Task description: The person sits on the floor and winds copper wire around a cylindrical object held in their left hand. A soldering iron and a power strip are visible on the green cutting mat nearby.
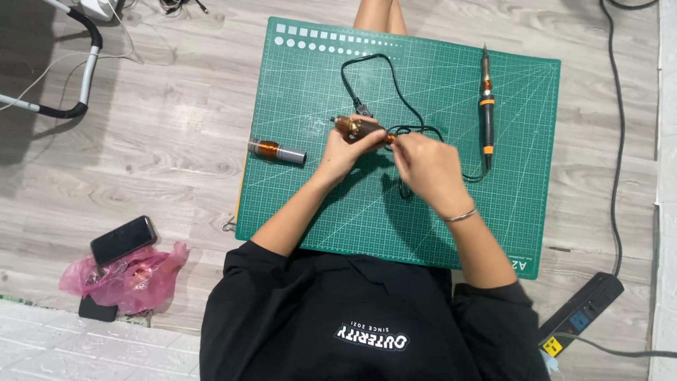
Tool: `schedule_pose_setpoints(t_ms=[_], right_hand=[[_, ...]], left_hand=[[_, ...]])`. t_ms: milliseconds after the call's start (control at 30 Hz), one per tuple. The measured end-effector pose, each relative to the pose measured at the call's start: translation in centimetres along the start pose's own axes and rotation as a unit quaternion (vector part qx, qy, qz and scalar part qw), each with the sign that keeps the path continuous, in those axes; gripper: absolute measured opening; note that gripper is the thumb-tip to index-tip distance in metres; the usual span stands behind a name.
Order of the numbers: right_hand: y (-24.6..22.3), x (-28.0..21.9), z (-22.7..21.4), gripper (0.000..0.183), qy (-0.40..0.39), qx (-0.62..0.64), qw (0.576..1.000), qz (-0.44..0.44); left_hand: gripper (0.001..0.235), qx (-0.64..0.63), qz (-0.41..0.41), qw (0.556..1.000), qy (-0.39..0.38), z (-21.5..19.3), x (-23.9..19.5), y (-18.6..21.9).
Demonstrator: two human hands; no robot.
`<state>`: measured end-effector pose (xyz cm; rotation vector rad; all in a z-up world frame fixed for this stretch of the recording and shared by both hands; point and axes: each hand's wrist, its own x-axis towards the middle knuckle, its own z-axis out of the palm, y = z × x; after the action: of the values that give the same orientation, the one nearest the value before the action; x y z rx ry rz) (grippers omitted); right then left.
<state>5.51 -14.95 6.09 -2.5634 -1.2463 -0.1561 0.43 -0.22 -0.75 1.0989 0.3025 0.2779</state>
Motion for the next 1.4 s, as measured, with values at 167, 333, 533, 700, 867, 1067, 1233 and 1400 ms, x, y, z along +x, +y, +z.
schedule_pose_setpoints(t_ms=[167, 333, 533, 700, 867, 1067, 1233, 1400], right_hand=[[-1.9, -1.2, 2.1, 0.007, 0.12, 0.309, 0.938, 0.1], [0.1, -2.4, 6.8, 0.006, 0.119, 0.592, 0.775, 0.184], [1.2, -2.3, 1.8, 0.009, 0.038, 0.544, 0.829, 0.126], [1.3, -1.6, -2.2, 0.006, -0.016, 0.238, 0.97, 0.038], [0.1, -2.3, -0.9, 0.008, 0.025, 0.048, 0.999, -0.001], [-1.6, -3.5, 2.4, 0.007, 0.146, 0.286, 0.943, 0.088], [0.3, -4.6, 6.0, 0.008, 0.131, 0.577, 0.784, 0.188], [1.8, -3.8, 2.9, 0.004, 0.016, 0.511, 0.846, 0.149]], left_hand=[[0.031, -0.103, -0.001, 0.994, 0.024, 0.3, -0.1, 0.6], [0.027, -0.212, -0.055, 0.975, -0.029, -0.2, -0.1, 0.0], [0.034, -0.087, -0.099, 0.978, -0.161, -1.8, 0.2, -1.8], [0.026, 0.086, -0.025, 0.982, -0.167, -0.4, -0.7, 1.2], [0.028, 0.101, -0.008, 0.988, -0.116, 0.1, -0.7, 0.6], [0.031, -0.037, -0.001, 0.998, -0.042, 0.9, -0.9, 0.6], [0.032, -0.155, -0.04, 0.982, -0.098, -0.9, 0.1, -2.3], [0.031, -0.024, -0.092, 0.975, -0.201, -1.0, -0.2, -1.1]])
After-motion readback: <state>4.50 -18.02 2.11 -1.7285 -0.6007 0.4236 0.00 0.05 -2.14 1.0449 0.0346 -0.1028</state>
